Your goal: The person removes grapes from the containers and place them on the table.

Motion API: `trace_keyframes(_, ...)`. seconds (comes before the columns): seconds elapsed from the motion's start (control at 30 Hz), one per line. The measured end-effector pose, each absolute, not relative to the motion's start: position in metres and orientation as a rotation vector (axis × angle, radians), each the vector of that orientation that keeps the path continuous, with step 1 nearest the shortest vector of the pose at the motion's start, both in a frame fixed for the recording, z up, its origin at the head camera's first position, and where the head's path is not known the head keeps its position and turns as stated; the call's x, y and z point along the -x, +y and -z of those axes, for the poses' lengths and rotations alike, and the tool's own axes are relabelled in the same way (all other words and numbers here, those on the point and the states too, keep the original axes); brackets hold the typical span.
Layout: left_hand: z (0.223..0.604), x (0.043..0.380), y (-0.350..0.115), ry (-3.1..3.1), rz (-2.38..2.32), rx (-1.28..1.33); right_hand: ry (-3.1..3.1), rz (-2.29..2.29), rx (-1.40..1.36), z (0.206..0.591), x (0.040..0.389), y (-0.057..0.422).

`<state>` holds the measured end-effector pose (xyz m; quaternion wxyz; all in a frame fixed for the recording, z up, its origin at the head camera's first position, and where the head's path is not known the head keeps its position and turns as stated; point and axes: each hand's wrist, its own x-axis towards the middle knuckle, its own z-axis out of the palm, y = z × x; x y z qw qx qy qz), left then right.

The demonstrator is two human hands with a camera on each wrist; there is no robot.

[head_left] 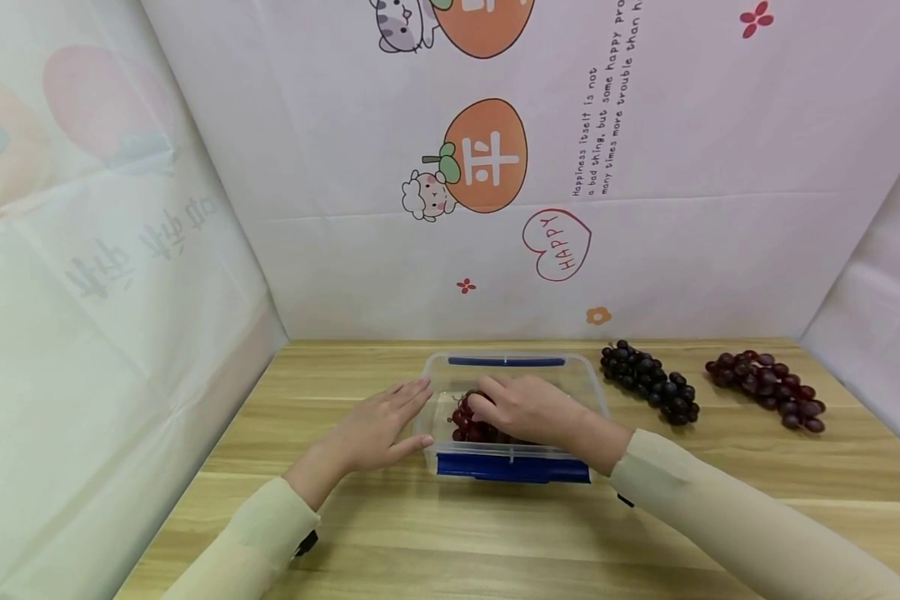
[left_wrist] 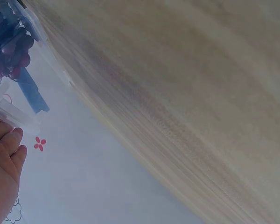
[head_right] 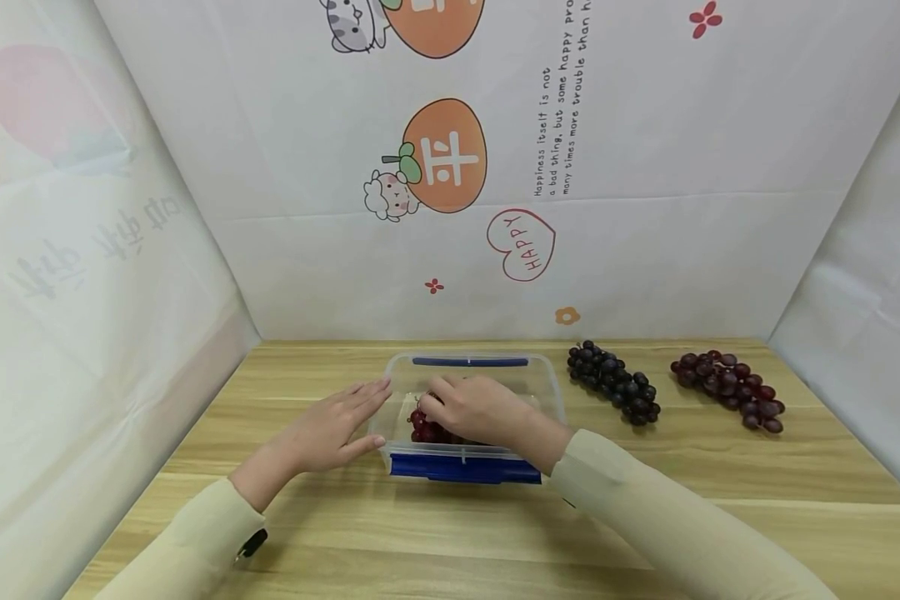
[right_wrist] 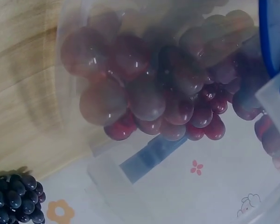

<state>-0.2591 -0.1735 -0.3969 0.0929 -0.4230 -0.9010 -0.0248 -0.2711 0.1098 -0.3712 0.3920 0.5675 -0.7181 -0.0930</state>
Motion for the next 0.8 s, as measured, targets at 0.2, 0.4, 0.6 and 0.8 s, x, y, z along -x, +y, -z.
trace_keyframes(0.2, 0.3973, 0.2599, -0.173, -2.678, 0.077, 1.252, -1.82, 0.232, -1.405, 0.3717, 0.2696, 0.1118)
trace_keyframes(0.4, 0.397, 0.2597, -0.1728, -2.688, 0.08, 1.247, -1.81, 0.244, -1.381, 0.3717, 0.2699, 0.113)
trace_keyframes(0.6, 0.3971, 0.2598, -0.1727, -2.678, 0.084, 1.255, -1.807, 0.23, -1.378, 0.3697, 0.2696, 0.1158)
trace_keyframes(0.8, 0.3963, 0.2591, -0.1727, -2.687, 0.078, 1.25, -1.837, 0.187, -1.394, 0.3697, 0.2708, 0.1195)
